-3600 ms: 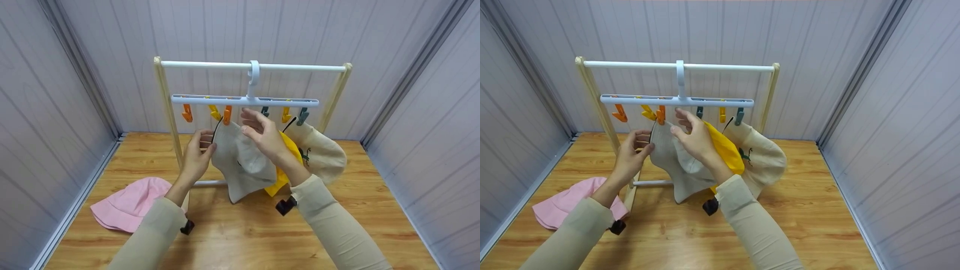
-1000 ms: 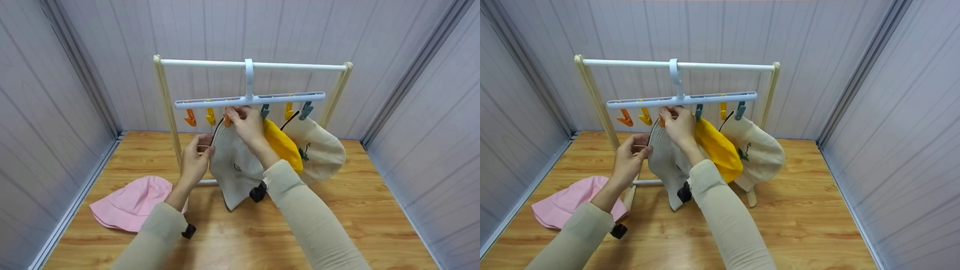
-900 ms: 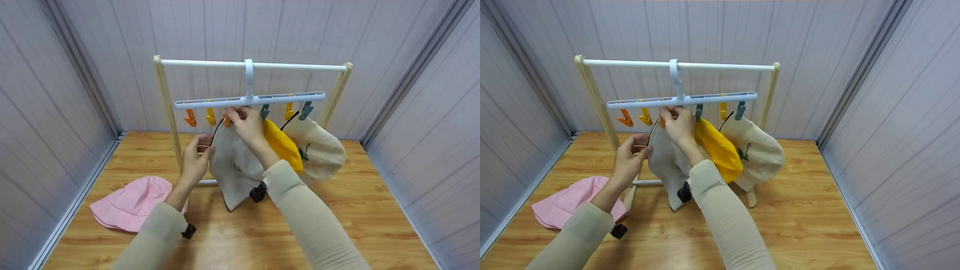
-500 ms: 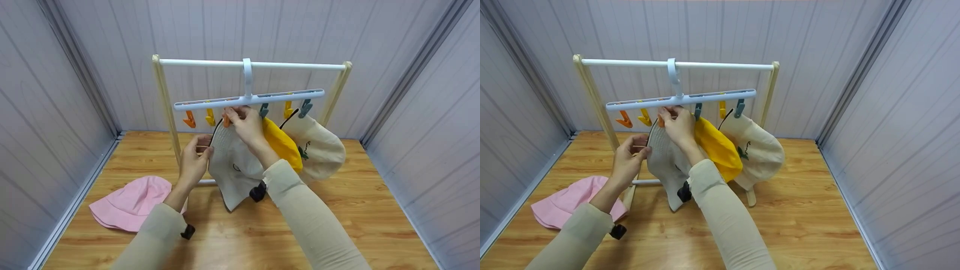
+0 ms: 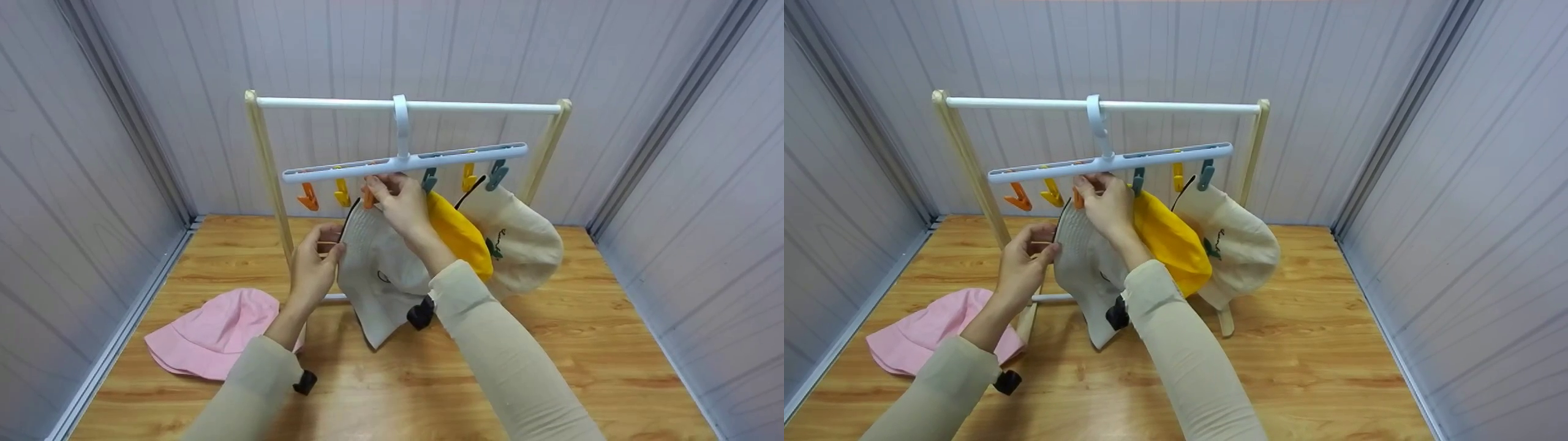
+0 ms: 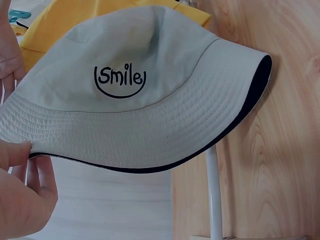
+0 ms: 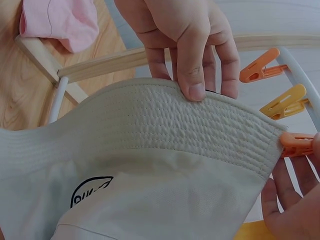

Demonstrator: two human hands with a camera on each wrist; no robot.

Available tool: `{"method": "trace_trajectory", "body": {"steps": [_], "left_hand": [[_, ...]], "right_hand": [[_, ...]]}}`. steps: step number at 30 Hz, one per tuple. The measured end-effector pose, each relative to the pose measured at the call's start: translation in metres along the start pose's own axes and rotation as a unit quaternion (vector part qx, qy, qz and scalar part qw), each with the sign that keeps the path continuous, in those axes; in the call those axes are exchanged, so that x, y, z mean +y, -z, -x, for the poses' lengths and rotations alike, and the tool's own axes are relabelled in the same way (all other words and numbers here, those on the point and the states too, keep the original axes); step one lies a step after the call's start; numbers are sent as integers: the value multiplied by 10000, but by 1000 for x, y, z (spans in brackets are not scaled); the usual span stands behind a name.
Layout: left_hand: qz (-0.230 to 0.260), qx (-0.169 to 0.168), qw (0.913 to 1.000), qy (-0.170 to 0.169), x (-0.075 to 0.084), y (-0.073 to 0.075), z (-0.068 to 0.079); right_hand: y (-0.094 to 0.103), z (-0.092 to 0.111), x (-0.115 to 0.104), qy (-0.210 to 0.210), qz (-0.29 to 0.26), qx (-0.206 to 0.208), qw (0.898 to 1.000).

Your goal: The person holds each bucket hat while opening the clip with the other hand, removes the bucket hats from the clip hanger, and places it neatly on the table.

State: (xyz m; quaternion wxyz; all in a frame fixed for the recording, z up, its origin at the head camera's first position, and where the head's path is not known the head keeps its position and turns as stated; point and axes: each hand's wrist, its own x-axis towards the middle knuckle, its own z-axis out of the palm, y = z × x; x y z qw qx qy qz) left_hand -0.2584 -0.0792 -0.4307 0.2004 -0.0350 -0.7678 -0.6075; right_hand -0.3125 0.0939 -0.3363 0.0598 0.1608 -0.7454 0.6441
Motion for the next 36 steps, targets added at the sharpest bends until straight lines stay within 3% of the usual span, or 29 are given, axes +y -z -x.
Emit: {"method": "trace_trajectory", "body": {"steps": [36], "left_hand": [[162, 56, 9998, 37, -8, 7, 8]], "right_hand": [[2, 1, -1, 21, -122, -102, 9999]]}}
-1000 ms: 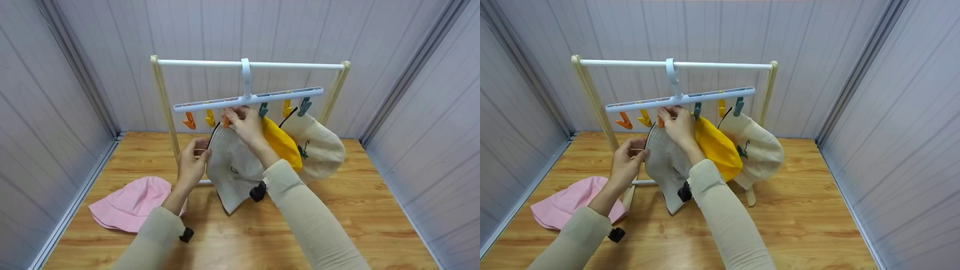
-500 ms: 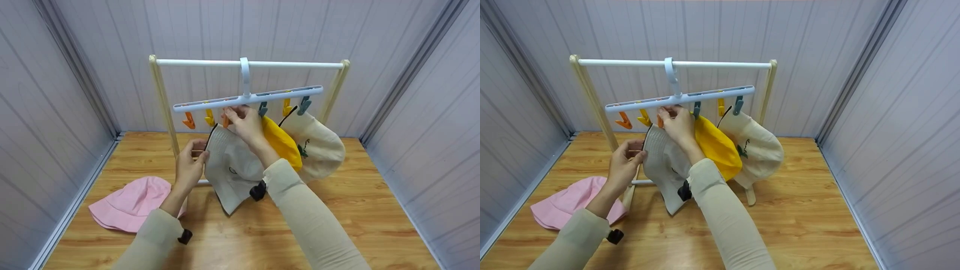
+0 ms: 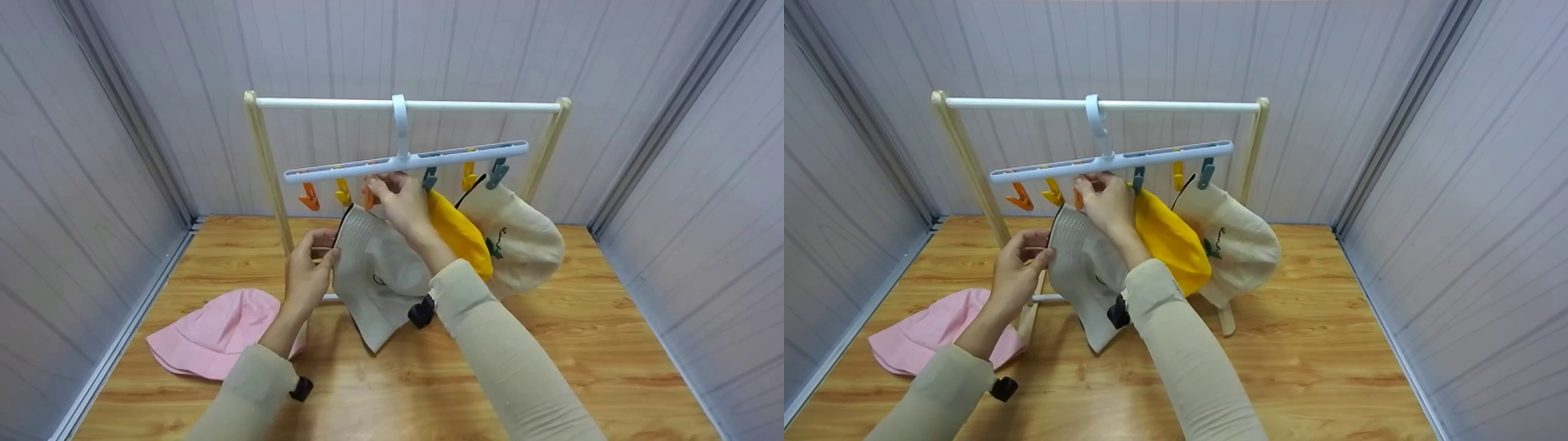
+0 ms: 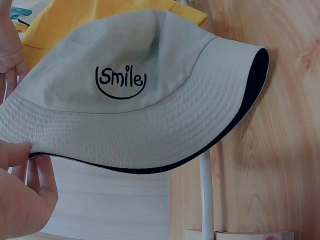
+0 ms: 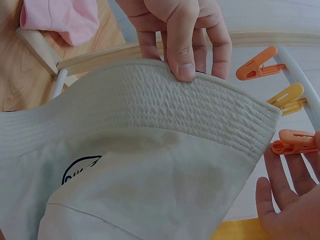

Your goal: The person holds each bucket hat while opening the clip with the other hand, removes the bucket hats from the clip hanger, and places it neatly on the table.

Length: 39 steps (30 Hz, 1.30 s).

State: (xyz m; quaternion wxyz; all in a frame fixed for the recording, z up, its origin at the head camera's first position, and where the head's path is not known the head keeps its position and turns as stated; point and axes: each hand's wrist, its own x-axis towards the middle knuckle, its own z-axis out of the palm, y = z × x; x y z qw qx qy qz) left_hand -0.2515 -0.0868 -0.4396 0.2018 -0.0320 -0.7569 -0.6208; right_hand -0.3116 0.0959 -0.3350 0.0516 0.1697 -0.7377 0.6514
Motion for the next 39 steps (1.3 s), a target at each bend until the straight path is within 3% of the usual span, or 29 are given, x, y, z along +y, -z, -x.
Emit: {"method": "trace_trajectory", "body": {"steps": [39], "left_hand": [[90, -27, 9999, 108, -2, 5, 3]], "right_hand": [[0, -1, -2, 73, 342, 29, 9994]]}}
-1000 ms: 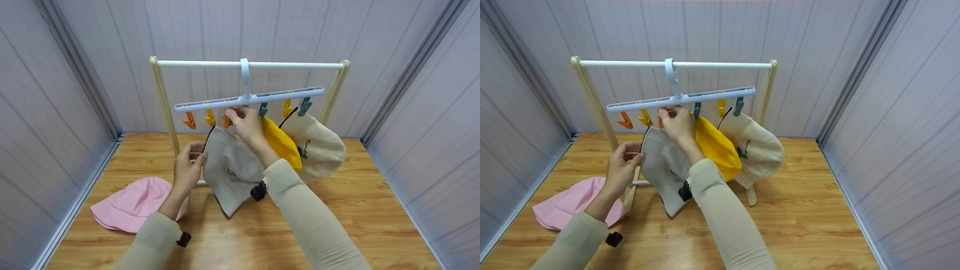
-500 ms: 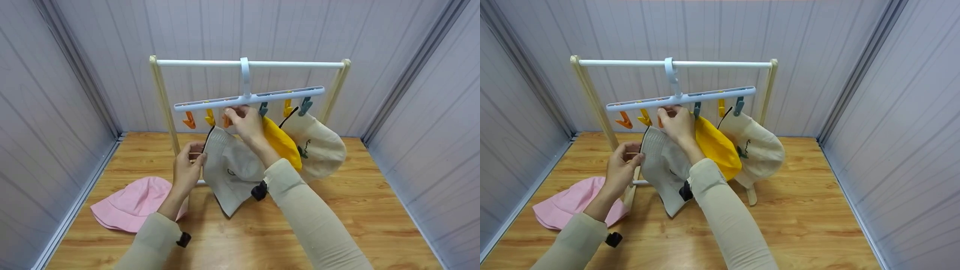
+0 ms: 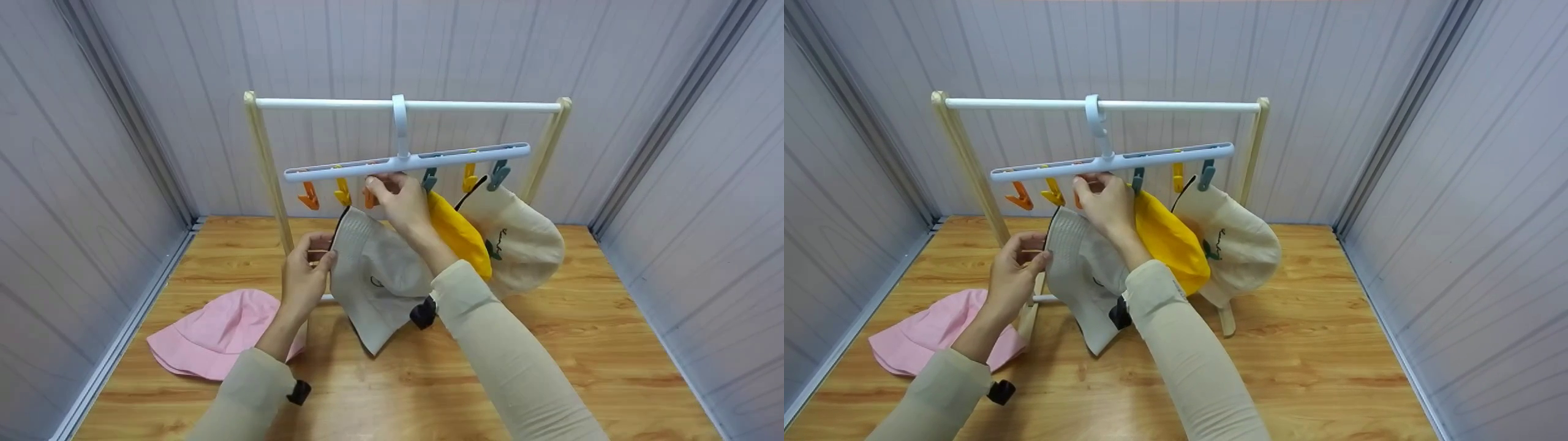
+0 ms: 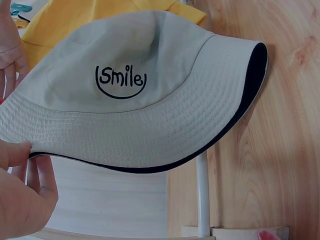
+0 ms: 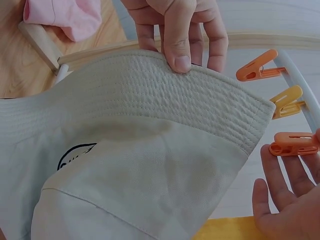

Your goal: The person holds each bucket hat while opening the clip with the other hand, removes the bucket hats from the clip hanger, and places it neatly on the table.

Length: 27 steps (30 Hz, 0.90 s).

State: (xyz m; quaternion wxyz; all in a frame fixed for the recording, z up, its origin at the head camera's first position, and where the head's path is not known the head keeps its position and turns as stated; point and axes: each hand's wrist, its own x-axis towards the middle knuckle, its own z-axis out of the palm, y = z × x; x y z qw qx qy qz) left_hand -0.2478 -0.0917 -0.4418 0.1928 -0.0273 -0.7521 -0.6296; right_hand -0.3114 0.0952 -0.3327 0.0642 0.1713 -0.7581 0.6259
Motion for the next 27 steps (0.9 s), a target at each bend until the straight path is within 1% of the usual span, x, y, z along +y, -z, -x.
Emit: {"method": "trace_trajectory", "body": {"steps": [6, 15, 27], "left_hand": [[4, 31, 10000, 41, -1, -1, 0], [-43, 80, 9999, 60, -2, -2, 0], [-17, 101, 9999, -50, -1, -3, 1]], "right_hand": [[0, 0, 2, 140, 41, 7, 9999], [1, 0, 2, 204, 151, 1, 9997], [0, 1, 0, 261, 398, 19, 9989]]}}
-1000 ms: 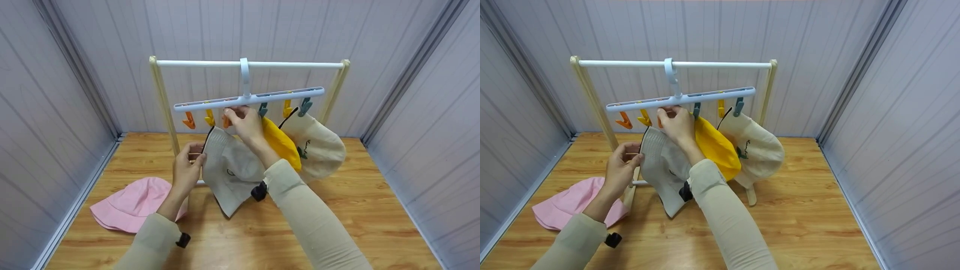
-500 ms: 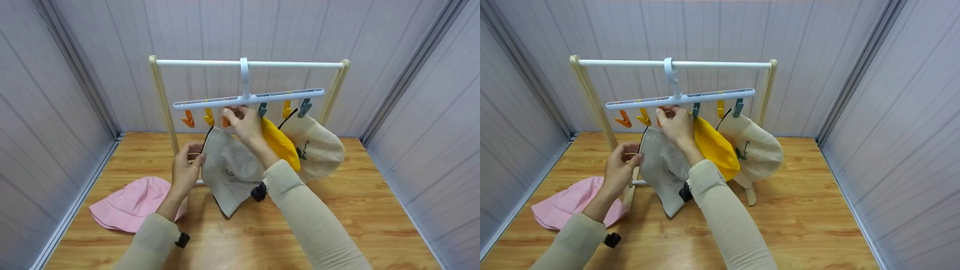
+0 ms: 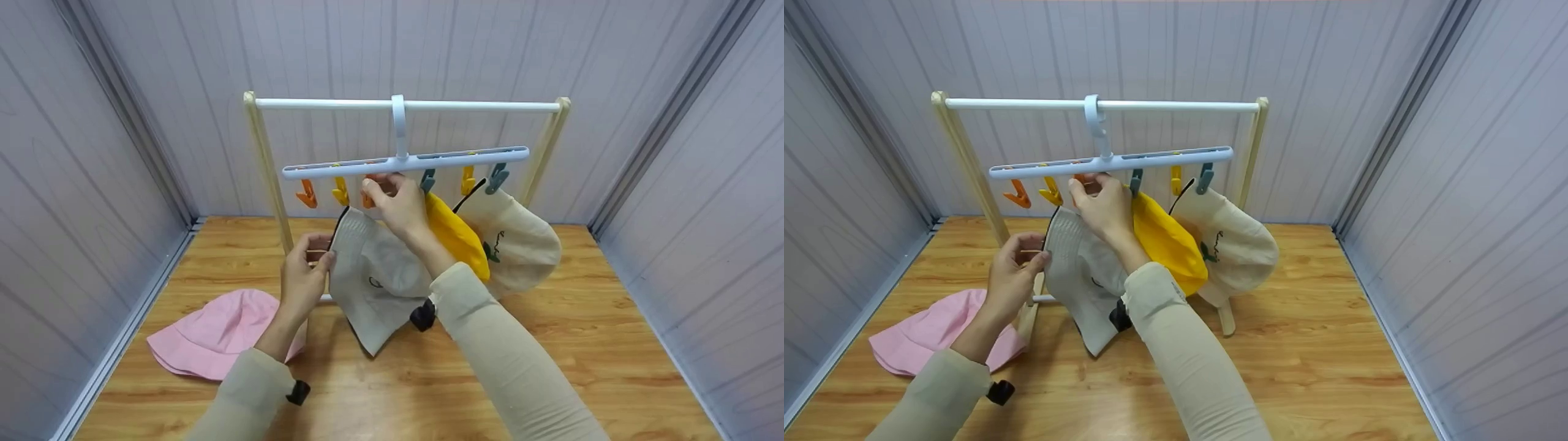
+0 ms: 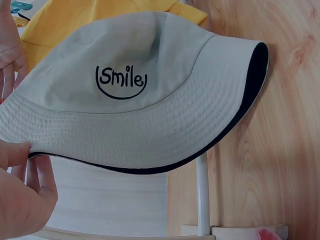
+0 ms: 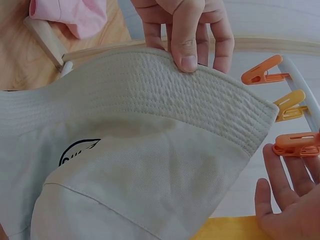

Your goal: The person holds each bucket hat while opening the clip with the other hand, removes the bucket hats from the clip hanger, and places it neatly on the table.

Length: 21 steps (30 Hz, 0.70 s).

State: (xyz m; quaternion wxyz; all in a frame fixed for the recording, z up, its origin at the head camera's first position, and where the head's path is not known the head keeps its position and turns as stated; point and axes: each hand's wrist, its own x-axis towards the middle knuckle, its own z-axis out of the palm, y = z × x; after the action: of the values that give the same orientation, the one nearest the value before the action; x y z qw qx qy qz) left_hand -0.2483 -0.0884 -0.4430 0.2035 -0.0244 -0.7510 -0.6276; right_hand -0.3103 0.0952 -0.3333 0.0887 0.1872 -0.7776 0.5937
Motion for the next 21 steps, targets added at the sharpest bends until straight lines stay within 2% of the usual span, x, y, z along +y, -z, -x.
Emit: {"method": "trace_trajectory", "body": {"steps": [21], "left_hand": [[-94, 68, 9999, -1, 0, 3, 0]], "right_hand": [[-4, 3, 1, 72, 98, -87, 9999]]}}
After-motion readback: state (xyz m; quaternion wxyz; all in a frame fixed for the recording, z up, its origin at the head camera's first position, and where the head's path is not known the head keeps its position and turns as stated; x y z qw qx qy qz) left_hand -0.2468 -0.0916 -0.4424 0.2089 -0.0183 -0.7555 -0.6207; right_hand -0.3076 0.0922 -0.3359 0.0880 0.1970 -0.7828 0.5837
